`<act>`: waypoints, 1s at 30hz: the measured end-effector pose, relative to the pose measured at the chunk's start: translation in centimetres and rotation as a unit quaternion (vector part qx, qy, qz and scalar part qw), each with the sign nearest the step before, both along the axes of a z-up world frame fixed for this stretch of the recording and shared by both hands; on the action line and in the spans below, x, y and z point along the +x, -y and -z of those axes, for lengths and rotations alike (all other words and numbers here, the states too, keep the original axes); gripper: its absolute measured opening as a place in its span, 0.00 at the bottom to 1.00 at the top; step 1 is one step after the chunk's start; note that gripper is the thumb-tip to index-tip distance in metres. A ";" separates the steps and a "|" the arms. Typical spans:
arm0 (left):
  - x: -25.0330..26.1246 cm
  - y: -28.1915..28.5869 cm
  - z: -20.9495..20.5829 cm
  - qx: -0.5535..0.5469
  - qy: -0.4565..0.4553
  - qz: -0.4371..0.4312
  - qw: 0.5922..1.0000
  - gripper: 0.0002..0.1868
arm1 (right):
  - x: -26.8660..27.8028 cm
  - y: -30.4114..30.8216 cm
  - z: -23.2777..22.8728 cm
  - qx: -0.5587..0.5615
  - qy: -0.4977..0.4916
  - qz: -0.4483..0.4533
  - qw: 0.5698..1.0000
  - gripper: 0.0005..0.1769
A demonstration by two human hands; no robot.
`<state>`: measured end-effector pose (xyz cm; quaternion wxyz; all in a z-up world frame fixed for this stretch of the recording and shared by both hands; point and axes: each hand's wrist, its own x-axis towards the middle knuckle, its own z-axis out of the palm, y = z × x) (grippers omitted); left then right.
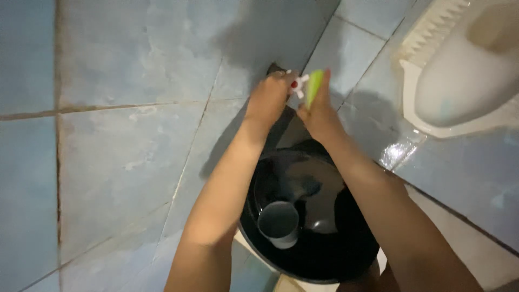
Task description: Cleaning a bathroom tap and bucket using a sponge and water
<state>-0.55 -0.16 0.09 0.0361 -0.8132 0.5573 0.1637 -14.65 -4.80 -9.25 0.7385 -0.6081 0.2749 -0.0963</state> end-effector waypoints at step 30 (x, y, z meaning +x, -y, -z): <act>1.1 -0.6 3.6 -0.015 0.250 0.138 0.958 0.13 | -0.9 1.0 -5.6 -0.104 -0.231 -0.081 0.964 0.50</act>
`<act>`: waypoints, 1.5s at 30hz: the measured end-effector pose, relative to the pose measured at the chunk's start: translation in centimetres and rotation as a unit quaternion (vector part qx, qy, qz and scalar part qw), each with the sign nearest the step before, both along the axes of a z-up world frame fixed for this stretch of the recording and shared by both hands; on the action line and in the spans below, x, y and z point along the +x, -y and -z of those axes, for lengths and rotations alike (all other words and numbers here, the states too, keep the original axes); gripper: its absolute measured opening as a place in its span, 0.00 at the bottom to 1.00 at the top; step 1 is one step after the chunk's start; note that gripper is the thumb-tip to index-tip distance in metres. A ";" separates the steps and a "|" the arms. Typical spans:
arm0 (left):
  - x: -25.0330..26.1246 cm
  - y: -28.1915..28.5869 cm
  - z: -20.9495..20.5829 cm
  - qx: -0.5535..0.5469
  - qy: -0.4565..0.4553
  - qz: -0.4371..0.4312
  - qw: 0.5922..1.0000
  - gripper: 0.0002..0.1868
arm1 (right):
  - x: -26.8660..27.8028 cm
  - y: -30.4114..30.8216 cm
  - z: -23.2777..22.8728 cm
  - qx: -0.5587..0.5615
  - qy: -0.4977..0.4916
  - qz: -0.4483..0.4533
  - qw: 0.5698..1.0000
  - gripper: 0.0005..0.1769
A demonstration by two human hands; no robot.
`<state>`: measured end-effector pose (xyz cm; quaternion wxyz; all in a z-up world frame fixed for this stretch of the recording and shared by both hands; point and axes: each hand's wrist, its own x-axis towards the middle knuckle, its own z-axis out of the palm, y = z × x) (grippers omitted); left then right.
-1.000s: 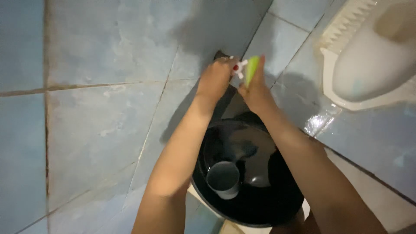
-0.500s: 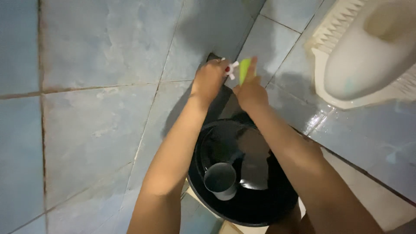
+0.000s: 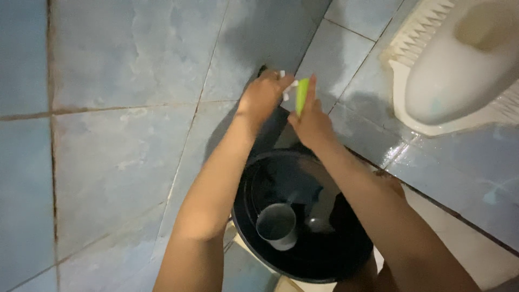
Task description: Cleaning a bathroom tap and bucket using a sponge and water
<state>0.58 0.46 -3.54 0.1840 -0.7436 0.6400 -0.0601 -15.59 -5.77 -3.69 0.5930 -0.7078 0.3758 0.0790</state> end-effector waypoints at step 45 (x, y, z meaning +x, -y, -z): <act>-0.1 0.2 0.0 -0.043 0.002 0.066 0.997 0.06 | 0.3 1.0 3.4 -0.087 0.034 -0.057 0.994 0.41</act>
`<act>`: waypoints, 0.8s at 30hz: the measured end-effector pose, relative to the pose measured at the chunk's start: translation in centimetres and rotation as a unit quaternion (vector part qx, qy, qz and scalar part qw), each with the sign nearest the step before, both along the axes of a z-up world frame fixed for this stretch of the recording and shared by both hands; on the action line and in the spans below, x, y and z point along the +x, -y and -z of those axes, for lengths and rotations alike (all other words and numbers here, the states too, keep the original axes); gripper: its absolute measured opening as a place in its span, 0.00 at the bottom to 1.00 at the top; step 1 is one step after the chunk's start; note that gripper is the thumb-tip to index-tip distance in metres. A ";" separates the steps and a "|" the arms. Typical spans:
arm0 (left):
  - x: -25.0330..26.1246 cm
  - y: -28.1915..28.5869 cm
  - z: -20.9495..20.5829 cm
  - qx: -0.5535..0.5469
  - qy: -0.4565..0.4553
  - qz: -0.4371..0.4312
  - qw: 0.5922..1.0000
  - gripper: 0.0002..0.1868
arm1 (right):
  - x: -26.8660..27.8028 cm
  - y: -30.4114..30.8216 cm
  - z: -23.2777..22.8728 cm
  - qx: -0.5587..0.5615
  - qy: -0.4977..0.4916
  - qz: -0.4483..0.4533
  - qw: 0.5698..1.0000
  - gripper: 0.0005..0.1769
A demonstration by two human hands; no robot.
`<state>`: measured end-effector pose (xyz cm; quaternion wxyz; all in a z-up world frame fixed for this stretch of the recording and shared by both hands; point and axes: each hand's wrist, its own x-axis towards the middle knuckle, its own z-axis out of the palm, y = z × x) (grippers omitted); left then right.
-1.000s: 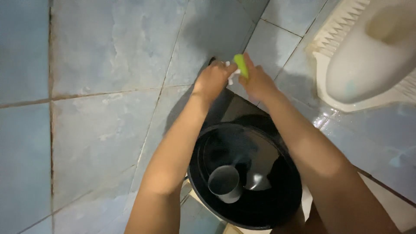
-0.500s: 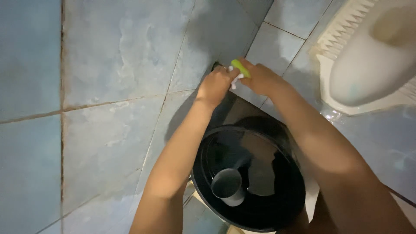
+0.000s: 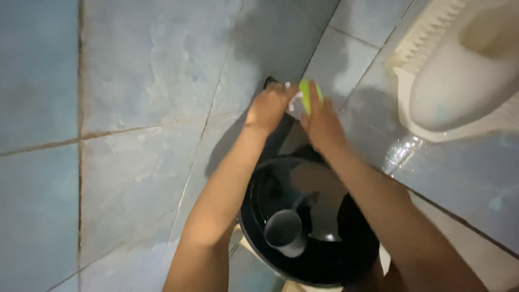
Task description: Cleaning a bathroom tap and bucket using a sponge and water
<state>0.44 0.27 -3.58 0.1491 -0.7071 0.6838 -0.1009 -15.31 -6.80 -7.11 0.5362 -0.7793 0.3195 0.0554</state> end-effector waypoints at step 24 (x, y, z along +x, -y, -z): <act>-0.1 0.7 -0.7 0.046 -0.009 -0.066 0.997 0.08 | 2.0 -5.0 9.7 0.816 0.256 0.291 0.430 0.24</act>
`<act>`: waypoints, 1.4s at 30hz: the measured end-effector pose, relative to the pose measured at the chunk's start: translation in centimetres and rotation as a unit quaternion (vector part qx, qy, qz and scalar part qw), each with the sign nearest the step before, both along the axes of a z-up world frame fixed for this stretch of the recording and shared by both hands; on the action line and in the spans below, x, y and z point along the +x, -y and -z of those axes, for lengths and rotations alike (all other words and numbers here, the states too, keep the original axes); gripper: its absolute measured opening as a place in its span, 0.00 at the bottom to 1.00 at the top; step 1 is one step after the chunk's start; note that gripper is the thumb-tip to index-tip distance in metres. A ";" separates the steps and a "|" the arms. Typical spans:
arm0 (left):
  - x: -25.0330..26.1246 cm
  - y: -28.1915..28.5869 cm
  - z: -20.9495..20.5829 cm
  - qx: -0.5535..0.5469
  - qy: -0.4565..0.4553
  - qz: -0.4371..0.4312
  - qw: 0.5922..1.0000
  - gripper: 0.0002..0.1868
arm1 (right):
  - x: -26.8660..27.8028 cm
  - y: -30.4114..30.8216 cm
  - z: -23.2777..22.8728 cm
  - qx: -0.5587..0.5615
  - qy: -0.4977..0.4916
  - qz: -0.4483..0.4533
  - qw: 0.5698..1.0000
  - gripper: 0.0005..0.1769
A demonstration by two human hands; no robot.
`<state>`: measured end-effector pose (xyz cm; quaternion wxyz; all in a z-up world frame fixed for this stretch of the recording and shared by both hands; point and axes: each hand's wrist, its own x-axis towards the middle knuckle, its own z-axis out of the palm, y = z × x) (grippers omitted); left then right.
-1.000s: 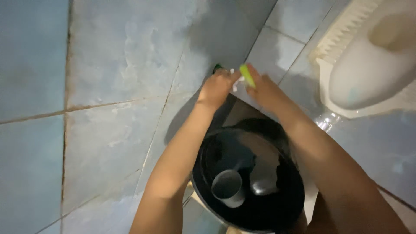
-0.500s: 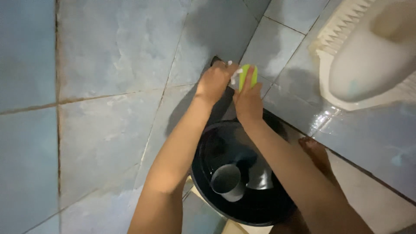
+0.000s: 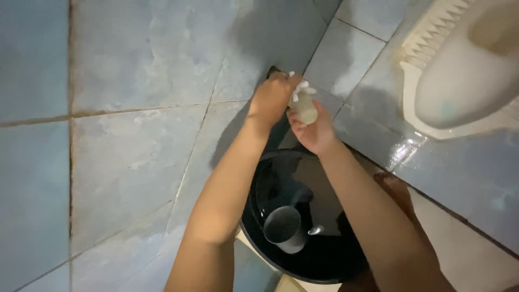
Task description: Cleaning a bathroom tap and bucket using a sponge and water
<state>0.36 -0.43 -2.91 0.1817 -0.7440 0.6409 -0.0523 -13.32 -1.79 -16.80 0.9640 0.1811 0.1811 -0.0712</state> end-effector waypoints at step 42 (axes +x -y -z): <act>-26.1 -27.9 30.8 -0.358 -0.442 -0.615 0.545 0.25 | -16.1 8.1 -6.1 -0.353 -0.253 -0.197 0.879 0.34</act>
